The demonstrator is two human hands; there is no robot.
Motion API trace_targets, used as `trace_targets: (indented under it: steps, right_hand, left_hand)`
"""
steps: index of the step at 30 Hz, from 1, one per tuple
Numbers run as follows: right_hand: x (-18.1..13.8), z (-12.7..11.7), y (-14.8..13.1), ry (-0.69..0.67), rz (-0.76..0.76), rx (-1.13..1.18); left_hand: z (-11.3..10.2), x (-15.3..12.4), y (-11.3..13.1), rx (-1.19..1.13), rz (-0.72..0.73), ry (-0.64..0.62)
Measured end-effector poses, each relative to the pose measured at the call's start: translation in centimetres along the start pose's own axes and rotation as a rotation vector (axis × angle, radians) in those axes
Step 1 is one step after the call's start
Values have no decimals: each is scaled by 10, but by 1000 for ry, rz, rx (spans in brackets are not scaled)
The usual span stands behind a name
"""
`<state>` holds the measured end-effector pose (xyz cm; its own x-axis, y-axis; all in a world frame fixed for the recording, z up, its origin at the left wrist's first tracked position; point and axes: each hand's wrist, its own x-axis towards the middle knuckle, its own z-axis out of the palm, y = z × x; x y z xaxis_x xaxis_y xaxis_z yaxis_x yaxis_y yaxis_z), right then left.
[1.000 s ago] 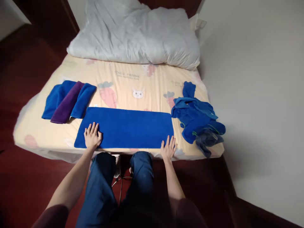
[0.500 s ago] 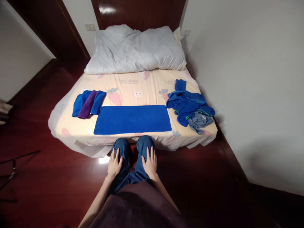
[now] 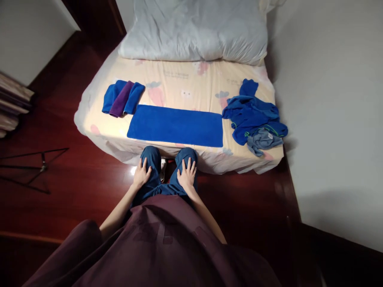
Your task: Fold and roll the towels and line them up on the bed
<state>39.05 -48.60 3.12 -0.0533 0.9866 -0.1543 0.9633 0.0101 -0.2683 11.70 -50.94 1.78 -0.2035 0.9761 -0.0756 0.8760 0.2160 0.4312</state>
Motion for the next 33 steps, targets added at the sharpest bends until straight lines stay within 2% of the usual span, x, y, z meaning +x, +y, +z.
trace_targets:
  steps: [7,16,28,33]
  right_hand:
    - [0,-1,9,3,-24,24]
    - [3,-7,7,8,-13,30]
    - [8,-4,6,24,1,4]
    - [8,-6,2,2,10,-16]
  left_hand:
    - [3,1,5,-4,-17,3]
    - [8,7,14,-6,-33,-1]
    - [3,12,8,-90,-61,-6]
    - [1,8,13,-169,-11,71]
